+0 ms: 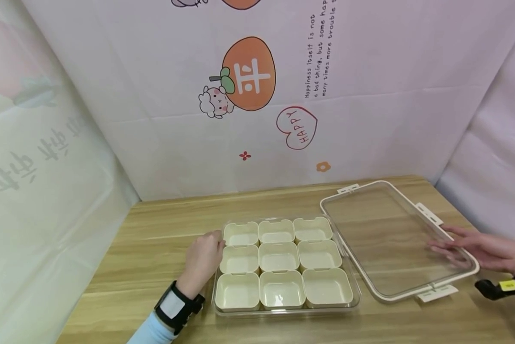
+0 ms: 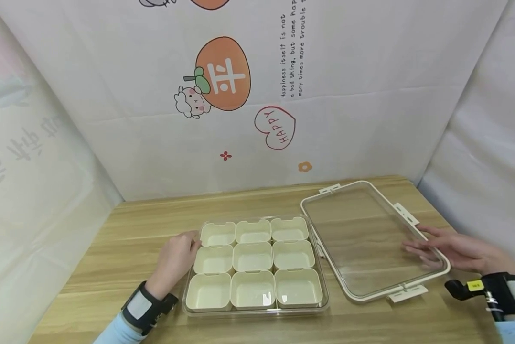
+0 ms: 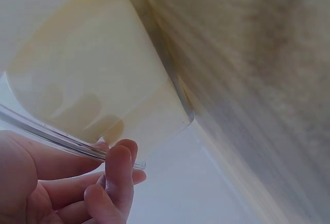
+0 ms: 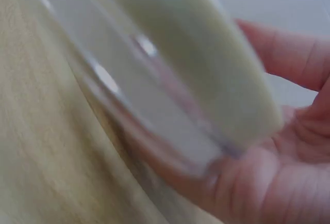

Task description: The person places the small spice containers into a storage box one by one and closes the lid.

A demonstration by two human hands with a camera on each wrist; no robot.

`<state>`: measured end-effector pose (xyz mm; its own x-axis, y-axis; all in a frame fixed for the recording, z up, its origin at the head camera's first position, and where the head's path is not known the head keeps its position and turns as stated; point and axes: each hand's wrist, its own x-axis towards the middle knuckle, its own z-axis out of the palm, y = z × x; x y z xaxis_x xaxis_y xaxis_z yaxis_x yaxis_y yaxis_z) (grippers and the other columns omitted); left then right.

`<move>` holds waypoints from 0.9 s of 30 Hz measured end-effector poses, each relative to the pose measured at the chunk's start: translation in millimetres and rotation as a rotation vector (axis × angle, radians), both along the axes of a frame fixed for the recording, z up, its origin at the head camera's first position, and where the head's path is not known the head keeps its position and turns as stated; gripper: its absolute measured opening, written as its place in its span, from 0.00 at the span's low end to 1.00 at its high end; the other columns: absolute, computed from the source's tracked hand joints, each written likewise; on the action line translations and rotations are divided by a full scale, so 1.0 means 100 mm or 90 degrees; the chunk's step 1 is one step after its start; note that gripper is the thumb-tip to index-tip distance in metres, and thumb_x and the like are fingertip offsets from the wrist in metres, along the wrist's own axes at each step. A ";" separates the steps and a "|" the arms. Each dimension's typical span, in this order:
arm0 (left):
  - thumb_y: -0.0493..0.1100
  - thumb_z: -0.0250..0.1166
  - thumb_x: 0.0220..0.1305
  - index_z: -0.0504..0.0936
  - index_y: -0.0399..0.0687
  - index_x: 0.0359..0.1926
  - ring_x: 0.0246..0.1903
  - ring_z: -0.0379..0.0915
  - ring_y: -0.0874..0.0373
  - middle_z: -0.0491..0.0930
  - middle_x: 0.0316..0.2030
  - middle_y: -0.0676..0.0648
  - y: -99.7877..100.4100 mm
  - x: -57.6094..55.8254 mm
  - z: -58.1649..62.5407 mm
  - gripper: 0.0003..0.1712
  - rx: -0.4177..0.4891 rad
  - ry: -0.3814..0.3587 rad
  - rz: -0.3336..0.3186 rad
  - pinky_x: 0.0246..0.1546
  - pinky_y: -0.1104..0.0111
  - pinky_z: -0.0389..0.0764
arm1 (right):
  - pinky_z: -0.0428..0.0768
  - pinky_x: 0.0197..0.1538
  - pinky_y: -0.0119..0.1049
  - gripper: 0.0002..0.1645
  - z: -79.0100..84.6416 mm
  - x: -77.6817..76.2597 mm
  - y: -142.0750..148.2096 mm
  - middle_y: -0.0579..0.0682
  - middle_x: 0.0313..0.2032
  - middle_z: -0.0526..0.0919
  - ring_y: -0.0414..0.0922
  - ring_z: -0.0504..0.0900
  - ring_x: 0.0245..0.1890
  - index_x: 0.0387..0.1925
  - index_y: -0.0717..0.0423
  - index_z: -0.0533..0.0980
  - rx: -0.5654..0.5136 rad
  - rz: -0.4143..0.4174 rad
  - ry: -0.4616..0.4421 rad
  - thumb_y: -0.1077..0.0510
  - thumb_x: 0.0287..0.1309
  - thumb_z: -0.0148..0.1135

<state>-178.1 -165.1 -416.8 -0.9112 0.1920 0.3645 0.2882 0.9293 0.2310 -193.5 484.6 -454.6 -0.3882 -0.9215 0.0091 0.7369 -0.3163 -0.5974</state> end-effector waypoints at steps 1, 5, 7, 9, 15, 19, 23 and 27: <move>0.37 0.66 0.57 0.76 0.44 0.23 0.15 0.63 0.63 0.72 0.16 0.51 0.00 0.00 0.00 0.09 0.000 0.003 -0.002 0.13 0.74 0.62 | 0.58 0.70 0.39 0.45 0.00 0.00 0.00 0.57 0.71 0.57 0.50 0.56 0.71 0.69 0.45 0.60 -0.001 -0.003 0.001 0.71 0.64 0.04; 0.37 0.66 0.57 0.73 0.46 0.21 0.14 0.62 0.63 0.69 0.15 0.52 0.01 0.02 -0.02 0.12 -0.001 0.007 -0.005 0.12 0.75 0.61 | 0.58 0.70 0.35 0.41 -0.02 0.01 0.02 0.55 0.71 0.56 0.49 0.55 0.71 0.69 0.61 0.57 -0.013 -0.010 -0.014 0.74 0.62 0.06; 0.37 0.66 0.57 0.73 0.46 0.21 0.14 0.62 0.63 0.69 0.15 0.52 0.01 0.02 -0.02 0.12 0.000 0.000 -0.003 0.13 0.75 0.61 | 0.56 0.70 0.33 0.39 -0.03 0.02 0.03 0.55 0.71 0.55 0.48 0.52 0.72 0.68 0.66 0.55 -0.025 -0.013 -0.039 0.74 0.62 0.07; 0.38 0.66 0.58 0.74 0.46 0.22 0.14 0.62 0.63 0.70 0.16 0.52 0.01 0.02 -0.03 0.11 -0.001 -0.008 0.002 0.13 0.75 0.61 | 0.52 0.71 0.30 0.36 -0.05 0.04 0.05 0.55 0.71 0.54 0.47 0.51 0.72 0.68 0.67 0.55 -0.044 -0.017 -0.076 0.72 0.65 0.10; 0.37 0.66 0.57 0.76 0.44 0.23 0.16 0.65 0.63 0.73 0.17 0.50 0.01 0.02 -0.03 0.08 0.001 -0.001 0.005 0.13 0.74 0.63 | 0.43 0.71 0.25 0.29 -0.09 0.05 0.04 0.47 0.72 0.53 0.42 0.47 0.73 0.70 0.60 0.53 -0.080 -0.033 -0.094 0.59 0.73 0.18; 0.37 0.66 0.57 0.76 0.44 0.22 0.16 0.65 0.62 0.73 0.17 0.50 0.01 0.02 -0.02 0.09 0.004 -0.002 0.004 0.13 0.74 0.63 | 0.39 0.70 0.24 0.28 -0.11 0.07 0.03 0.44 0.71 0.57 0.40 0.50 0.73 0.69 0.58 0.56 -0.089 -0.074 -0.147 0.56 0.74 0.24; 0.37 0.65 0.58 0.74 0.45 0.22 0.15 0.63 0.63 0.71 0.16 0.51 0.00 0.01 -0.02 0.11 0.001 -0.004 0.001 0.13 0.74 0.62 | 0.39 0.70 0.24 0.28 -0.11 0.08 0.01 0.43 0.70 0.58 0.38 0.51 0.72 0.69 0.55 0.57 -0.097 -0.095 -0.152 0.54 0.75 0.23; 0.36 0.65 0.57 0.74 0.45 0.21 0.15 0.63 0.63 0.70 0.16 0.51 0.00 0.00 -0.02 0.11 0.003 -0.003 -0.001 0.13 0.74 0.62 | 0.43 0.71 0.27 0.31 -0.07 0.07 -0.05 0.51 0.68 0.64 0.42 0.58 0.70 0.66 0.57 0.63 -0.116 -0.139 -0.201 0.50 0.74 0.23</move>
<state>-178.5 -165.2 -418.5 -0.9125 0.1917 0.3614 0.2886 0.9278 0.2366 -186.1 480.0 -461.3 -0.5840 -0.8116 0.0133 0.7789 -0.5649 -0.2724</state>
